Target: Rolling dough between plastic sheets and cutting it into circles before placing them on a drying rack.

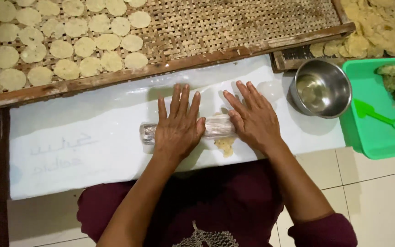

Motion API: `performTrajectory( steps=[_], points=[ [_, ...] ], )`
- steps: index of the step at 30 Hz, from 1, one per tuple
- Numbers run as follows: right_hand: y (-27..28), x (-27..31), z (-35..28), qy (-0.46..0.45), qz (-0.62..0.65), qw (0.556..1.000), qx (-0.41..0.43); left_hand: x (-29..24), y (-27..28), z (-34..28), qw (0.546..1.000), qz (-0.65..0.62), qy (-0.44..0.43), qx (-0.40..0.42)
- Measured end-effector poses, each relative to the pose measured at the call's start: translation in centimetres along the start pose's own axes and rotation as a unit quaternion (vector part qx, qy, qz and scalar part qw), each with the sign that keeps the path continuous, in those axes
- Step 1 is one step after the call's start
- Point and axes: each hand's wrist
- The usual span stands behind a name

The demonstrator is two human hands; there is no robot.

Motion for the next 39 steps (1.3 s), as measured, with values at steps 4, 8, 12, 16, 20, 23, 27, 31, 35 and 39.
performTrajectory(
  steps=[4,8,12,16,20,23,27,31,35,39],
  points=[
    [-0.3,1.3,-1.5,-0.021,-0.003,0.998,-0.051,-0.6,0.4,-1.3,0.999,-0.014,-0.001,-0.039],
    [-0.9,2.2,-3.3,-0.010,-0.052,0.994,-0.099,-1.4,1.6,-3.2,0.998,-0.008,-0.001,-0.064],
    [-0.8,2.4,-3.3,0.010,-0.082,0.989,-0.120,-1.5,1.3,-3.9,0.997,-0.017,0.003,-0.079],
    [-0.5,0.6,-0.3,0.000,-0.030,0.996,-0.081,-1.0,1.1,-0.6,0.996,-0.014,0.013,-0.085],
    [0.6,-0.9,3.0,-0.016,0.026,1.000,-0.005,0.1,0.0,2.9,0.999,-0.002,0.037,0.040],
    [-1.3,-3.6,5.0,-0.041,0.035,0.998,0.045,0.7,0.1,6.1,0.977,-0.014,0.067,0.200],
    [-2.2,-5.1,6.7,-0.037,0.053,0.998,-0.025,2.4,-5.1,6.3,0.997,0.042,0.030,0.061],
    [1.3,-3.3,6.8,0.002,0.083,0.993,-0.089,2.2,-2.4,7.2,0.995,-0.070,0.011,0.067],
    [3.0,-1.9,3.0,0.075,0.135,0.988,0.017,3.8,-2.8,2.6,0.995,-0.041,-0.095,0.006],
    [1.7,-2.5,1.4,0.079,0.053,0.990,0.107,4.1,-1.3,2.0,0.984,-0.052,-0.106,0.132]
  ],
)
Point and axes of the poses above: each hand's wrist, its own z-axis towards the middle knuckle, its own y-axis out of the back of the hand, x = y × z, and after that the axes turned 12 degrees about y, right-handed
